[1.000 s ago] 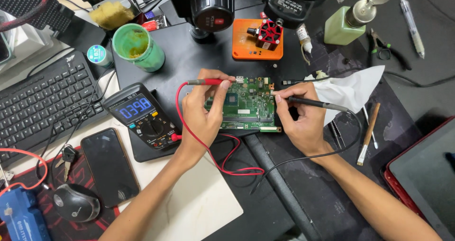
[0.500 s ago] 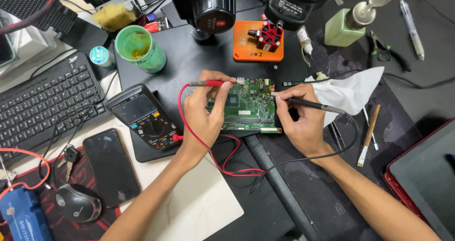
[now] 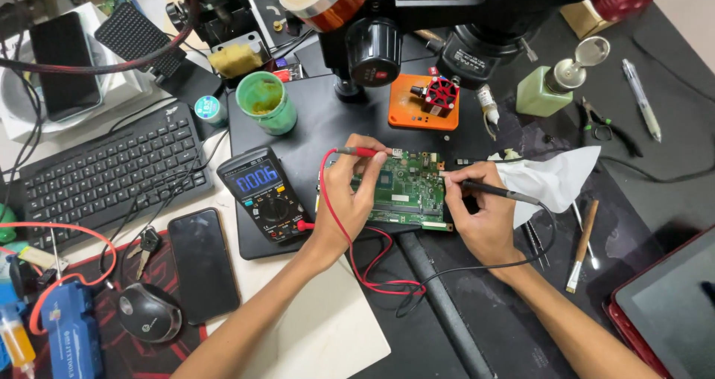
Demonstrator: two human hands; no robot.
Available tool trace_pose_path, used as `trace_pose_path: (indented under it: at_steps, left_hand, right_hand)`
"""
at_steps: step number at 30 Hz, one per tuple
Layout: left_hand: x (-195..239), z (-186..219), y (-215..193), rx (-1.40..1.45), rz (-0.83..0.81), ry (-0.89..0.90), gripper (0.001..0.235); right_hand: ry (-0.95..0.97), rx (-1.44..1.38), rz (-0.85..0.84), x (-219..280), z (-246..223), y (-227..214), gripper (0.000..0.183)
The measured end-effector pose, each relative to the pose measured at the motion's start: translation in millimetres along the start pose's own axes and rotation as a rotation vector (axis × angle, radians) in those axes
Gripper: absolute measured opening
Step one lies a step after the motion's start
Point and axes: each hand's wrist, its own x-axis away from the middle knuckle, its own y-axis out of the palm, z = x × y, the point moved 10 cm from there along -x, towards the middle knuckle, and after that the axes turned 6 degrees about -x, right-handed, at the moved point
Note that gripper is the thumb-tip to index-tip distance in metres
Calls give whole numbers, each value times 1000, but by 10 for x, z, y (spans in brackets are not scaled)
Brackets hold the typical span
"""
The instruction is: The person uses a multimeter to test various points on a green circuit board. They then pick up a black laptop screen, wipe the edges with a white cloth, and use a metal tool to pry along the seam of the screen casing.
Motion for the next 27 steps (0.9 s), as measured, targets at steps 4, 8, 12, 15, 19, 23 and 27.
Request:
trace_pose_path:
  at_steps: [4, 8, 12, 15, 19, 23, 27]
  left_hand:
    - [-5, 0, -1, 23, -7, -7, 9]
    - [-5, -11, 5, 16, -15, -12, 10]
    - [-8, -3, 1, 4, -14, -14, 10]
    - [8, 26, -3, 10, -5, 14, 10]
    - [24, 104, -21, -3, 19, 53, 9]
    - [29, 79, -15, -31, 8, 17, 9]
    - [62, 69, 39, -22, -33, -9, 10]
  right_hand:
    - [12, 21, 1, -4, 11, 2, 13]
    - [4, 28, 5, 2, 7, 2, 13]
    - [-12, 30, -7, -8, -14, 13, 14]
    - [-23, 35, -6, 3, -29, 14, 14]
    - [-12, 14, -6, 1, -23, 21, 14]
    - [15, 30, 10, -24, -47, 14, 14]
    - [12, -40, -20, -32, -107, -12, 13]
